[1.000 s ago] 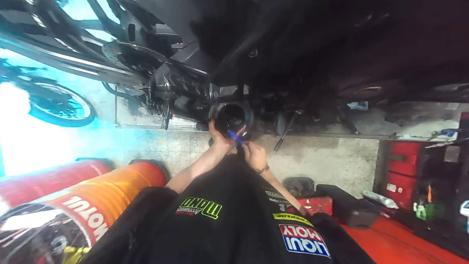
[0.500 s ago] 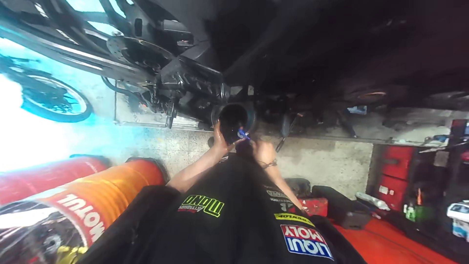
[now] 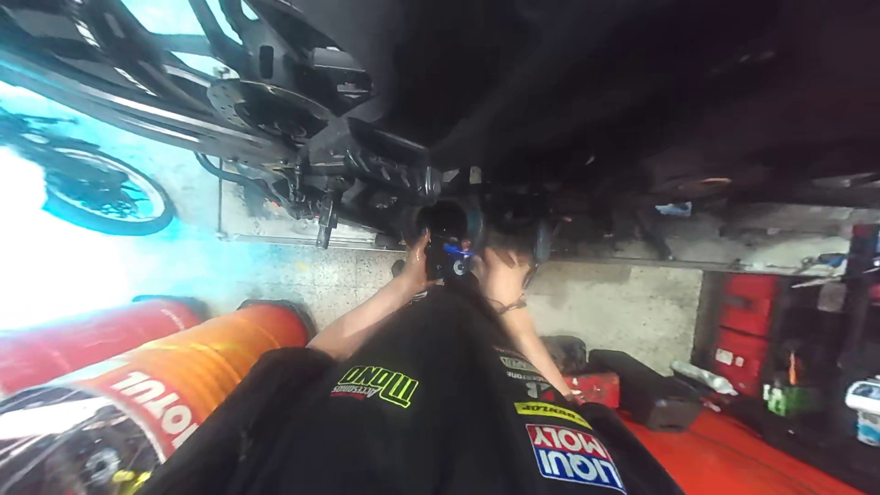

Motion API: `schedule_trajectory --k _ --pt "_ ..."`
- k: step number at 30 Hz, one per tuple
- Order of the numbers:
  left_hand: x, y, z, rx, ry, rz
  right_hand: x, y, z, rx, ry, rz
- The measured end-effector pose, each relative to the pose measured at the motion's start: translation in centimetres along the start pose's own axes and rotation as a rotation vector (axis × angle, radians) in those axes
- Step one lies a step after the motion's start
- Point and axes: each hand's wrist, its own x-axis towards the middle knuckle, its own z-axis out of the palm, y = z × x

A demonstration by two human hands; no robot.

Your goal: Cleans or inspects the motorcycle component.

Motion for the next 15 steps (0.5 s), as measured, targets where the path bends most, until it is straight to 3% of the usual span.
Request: schedule_trajectory --k 15 --pt "-0.1 -0.1 0.6 0.083 -0.024 -0.007 1.3 -2.4 0.0 0.121 0.135 -0.03"
